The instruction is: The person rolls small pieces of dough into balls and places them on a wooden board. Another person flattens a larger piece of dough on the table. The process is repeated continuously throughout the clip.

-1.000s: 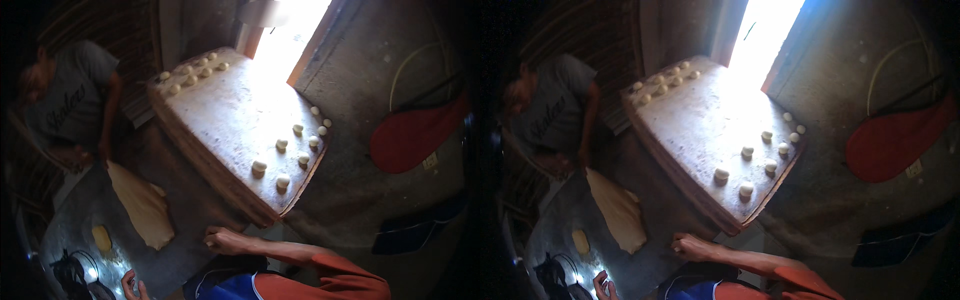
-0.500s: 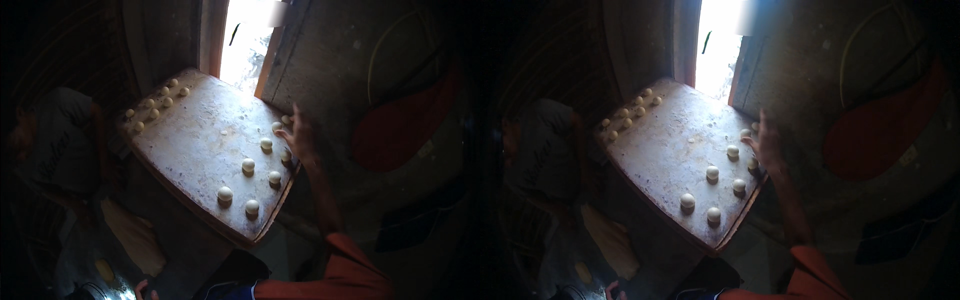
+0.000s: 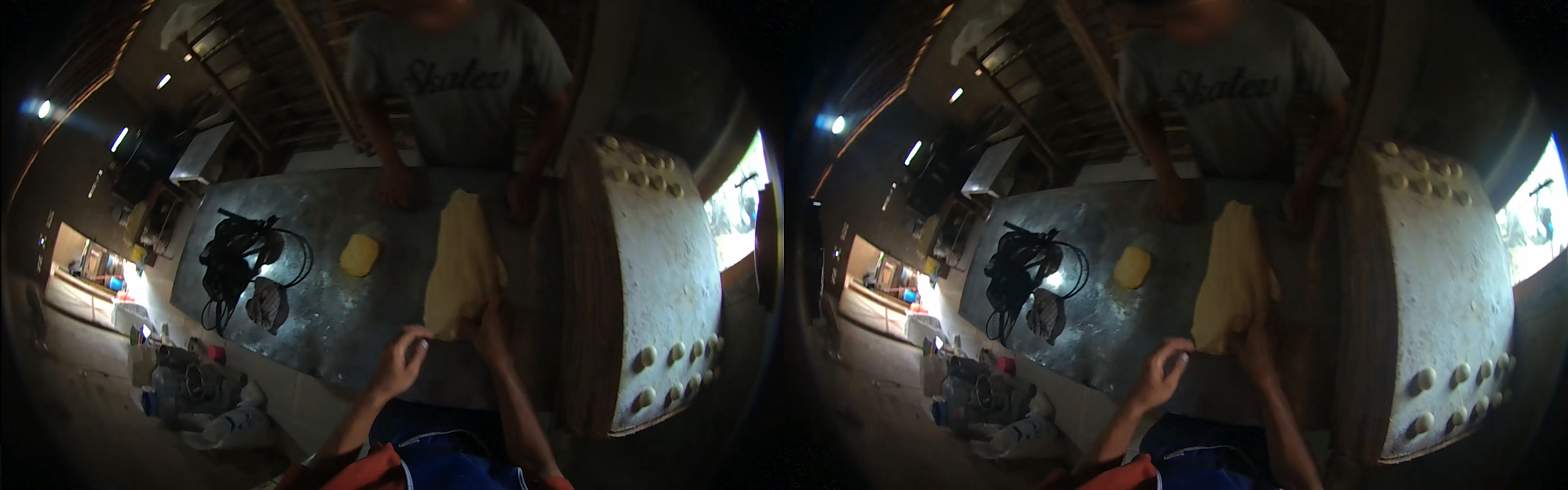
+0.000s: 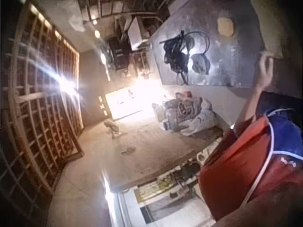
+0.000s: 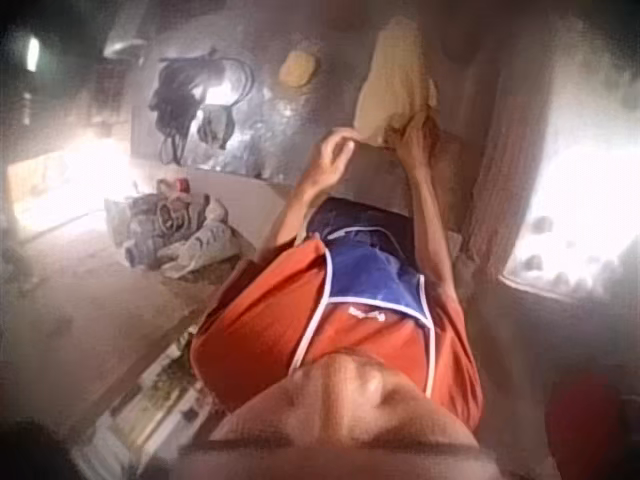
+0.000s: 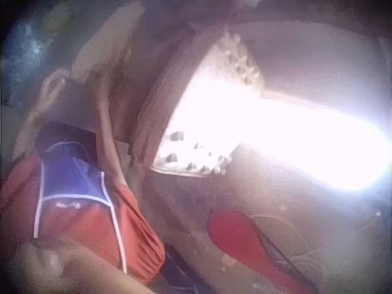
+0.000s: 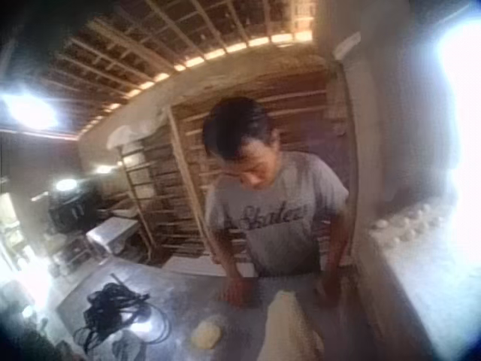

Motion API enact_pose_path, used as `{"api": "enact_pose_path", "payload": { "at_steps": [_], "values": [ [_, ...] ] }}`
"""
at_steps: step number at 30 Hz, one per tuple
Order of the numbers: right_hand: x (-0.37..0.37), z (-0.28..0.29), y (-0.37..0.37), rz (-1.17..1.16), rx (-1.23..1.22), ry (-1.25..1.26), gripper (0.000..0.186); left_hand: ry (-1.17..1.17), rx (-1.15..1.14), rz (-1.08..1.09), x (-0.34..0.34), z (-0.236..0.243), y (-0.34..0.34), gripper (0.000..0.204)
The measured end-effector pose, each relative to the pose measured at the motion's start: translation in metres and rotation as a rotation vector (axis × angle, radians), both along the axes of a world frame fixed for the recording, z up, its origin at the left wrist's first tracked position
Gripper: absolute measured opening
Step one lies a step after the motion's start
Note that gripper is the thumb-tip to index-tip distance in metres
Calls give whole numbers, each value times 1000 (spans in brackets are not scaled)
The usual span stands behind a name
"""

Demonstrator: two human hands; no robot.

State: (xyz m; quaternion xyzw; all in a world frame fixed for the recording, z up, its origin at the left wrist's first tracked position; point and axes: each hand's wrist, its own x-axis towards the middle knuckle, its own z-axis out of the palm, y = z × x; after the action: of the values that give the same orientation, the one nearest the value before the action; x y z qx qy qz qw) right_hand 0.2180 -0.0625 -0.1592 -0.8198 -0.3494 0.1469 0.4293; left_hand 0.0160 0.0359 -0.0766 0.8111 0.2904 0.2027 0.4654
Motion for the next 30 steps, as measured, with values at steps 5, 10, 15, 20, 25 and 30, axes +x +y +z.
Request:
{"api": "enact_pose_path", "payload": {
  "at_steps": [5,10,15,20,25,30],
  "values": [
    [-28,44,9,-17,-141,-183,47,307,679,317,-21,-57,155,56],
    [-69,63,-6,29,-48,54,40,500,480,89,-5,-73,178,59],
    [-113,63,57,143,362,536,79,35,-501,-105,-74,10,54,65],
    [-160,45,117,335,528,691,85,-272,-628,-172,-64,9,33,77],
    [-191,47,94,299,365,538,76,-367,-649,-39,-41,-17,54,84],
    [-144,43,100,-3,353,879,105,-389,-612,-141,-34,-22,5,99]
  ]
}}
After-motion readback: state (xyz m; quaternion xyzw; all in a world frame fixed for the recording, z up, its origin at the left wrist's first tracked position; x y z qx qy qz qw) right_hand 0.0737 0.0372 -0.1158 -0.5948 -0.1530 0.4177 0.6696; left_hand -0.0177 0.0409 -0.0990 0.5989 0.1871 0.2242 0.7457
